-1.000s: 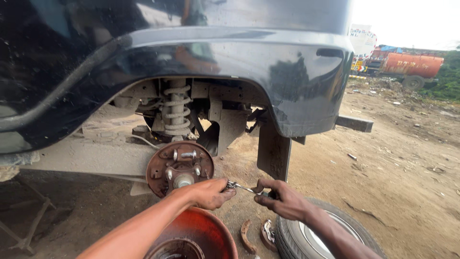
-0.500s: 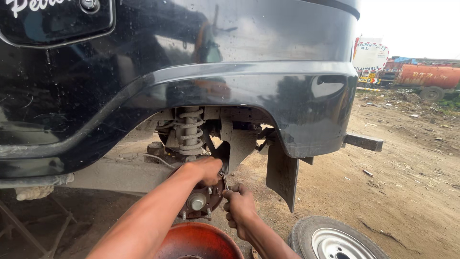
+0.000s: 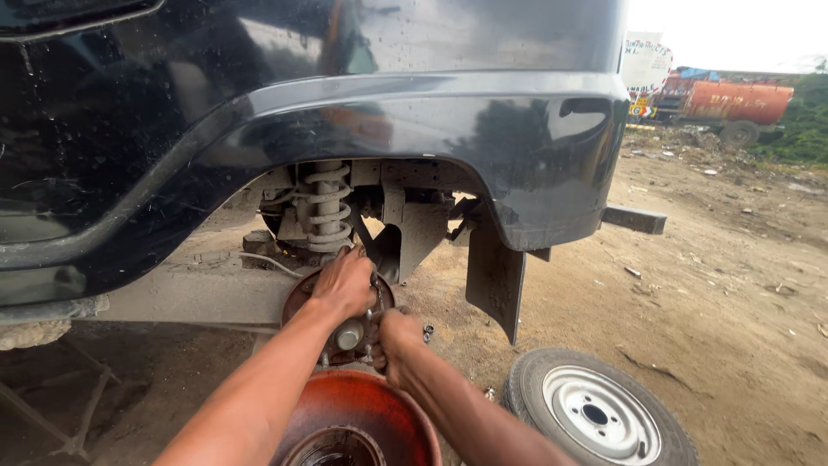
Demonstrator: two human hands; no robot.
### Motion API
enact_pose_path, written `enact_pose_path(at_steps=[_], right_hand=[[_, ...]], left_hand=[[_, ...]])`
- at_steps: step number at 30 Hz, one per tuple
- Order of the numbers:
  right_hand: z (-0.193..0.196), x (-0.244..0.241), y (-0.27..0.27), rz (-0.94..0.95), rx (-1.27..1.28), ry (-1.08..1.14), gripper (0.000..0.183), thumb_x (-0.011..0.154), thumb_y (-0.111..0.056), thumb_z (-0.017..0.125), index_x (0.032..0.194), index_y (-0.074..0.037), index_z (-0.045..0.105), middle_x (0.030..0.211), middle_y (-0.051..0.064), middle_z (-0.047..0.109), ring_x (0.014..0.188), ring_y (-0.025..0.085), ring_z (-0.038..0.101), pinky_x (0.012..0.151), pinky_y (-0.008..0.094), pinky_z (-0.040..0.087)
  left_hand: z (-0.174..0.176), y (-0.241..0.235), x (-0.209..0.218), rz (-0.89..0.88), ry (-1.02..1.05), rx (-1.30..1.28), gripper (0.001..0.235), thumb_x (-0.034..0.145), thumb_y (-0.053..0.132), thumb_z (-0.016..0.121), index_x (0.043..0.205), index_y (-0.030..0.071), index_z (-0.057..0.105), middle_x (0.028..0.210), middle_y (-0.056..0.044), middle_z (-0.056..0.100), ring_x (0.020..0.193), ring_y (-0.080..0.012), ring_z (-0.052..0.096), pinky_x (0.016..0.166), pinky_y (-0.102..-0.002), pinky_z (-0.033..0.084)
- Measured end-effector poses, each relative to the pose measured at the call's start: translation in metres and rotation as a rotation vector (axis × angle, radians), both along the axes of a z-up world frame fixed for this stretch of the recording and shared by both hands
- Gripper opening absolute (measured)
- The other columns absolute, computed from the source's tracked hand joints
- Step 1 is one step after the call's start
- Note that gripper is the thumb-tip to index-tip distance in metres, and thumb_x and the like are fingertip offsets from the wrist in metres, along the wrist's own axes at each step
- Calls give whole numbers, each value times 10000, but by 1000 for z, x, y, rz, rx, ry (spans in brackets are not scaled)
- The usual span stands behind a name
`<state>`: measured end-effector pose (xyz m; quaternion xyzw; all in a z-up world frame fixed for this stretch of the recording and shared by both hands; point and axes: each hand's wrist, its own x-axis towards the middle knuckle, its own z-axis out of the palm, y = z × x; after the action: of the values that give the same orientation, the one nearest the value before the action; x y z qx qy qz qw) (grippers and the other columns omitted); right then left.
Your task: The person uses a screwdriver to scrape and clean the brake drum and wheel hub assembly of a vehicle. They repeatedly scrape the metal surfaces and dip the tool into a red basin containing liquid, continuing the cleaning process throughout the clip.
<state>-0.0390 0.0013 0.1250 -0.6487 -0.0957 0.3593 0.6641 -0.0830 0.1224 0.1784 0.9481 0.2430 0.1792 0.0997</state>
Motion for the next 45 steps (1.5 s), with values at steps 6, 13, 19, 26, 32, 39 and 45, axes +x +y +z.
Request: enact_pose_path(at_steps=[6, 13, 19, 26, 32, 39, 45], right_hand=[[15, -23, 4, -105, -80, -115, 255, 984, -100, 440, 1208, -29, 540, 639, 74, 524, 437, 148, 416, 354, 312, 289], [31, -55, 18, -183, -60, -77, 601, 1024, -165, 412, 1599, -126, 243, 725, 125, 650, 463, 177, 547, 382, 324, 384], [25, -39, 36, -107, 9, -109, 464, 984, -129, 538, 1367, 127, 597, 975, 228, 770, 557, 177, 685, 354, 307, 411], [58, -94, 31, -256, -12, -33, 680, 916, -280, 653, 1515, -219, 338, 1216, 134, 656, 876, 241, 712, 574, 383, 547], [62, -88, 18, -156, -180, -250, 642, 886, -154, 568, 1495, -165, 367, 1144, 199, 715, 771, 264, 732, 532, 400, 552], [49, -32, -14, 117, -285, -407, 485, 929, -76, 440, 1410, -134, 428, 885, 136, 611, 516, 158, 479, 396, 320, 371], [52, 27, -45, 419, -382, -585, 211, 1027, -242, 496, 1191, -119, 549, 697, 5, 505, 500, 91, 414, 397, 266, 362]], left_hand=[[9, -8, -1, 46, 29, 29, 334, 740, 155, 878, 963, -42, 728, 1179, -229, 662, 1101, -360, 676, 997, -444, 533], [12, -1, 10, 69, 31, -18, 157, 747, 134, 834, 795, 3, 762, 915, -188, 762, 979, -322, 744, 1043, -461, 475], [15, 3, 18, 99, 4, -68, 148, 735, 132, 819, 838, 41, 764, 967, -185, 766, 984, -319, 728, 1004, -433, 505], [18, 13, 11, 83, -12, -69, 295, 751, 220, 822, 954, 17, 756, 1083, -209, 736, 1059, -344, 716, 973, -426, 551], [18, 14, 18, 106, -20, -82, 370, 764, 242, 807, 1048, 12, 752, 1187, -205, 704, 1146, -340, 677, 1005, -433, 531], [22, 8, 13, 88, -5, -65, 321, 773, 234, 796, 1006, 15, 760, 1154, -204, 713, 1126, -340, 686, 1013, -436, 521], [19, 5, 8, 68, -6, -74, 204, 780, 175, 781, 915, 22, 760, 1030, -191, 766, 1026, -313, 734, 1018, -428, 517]])
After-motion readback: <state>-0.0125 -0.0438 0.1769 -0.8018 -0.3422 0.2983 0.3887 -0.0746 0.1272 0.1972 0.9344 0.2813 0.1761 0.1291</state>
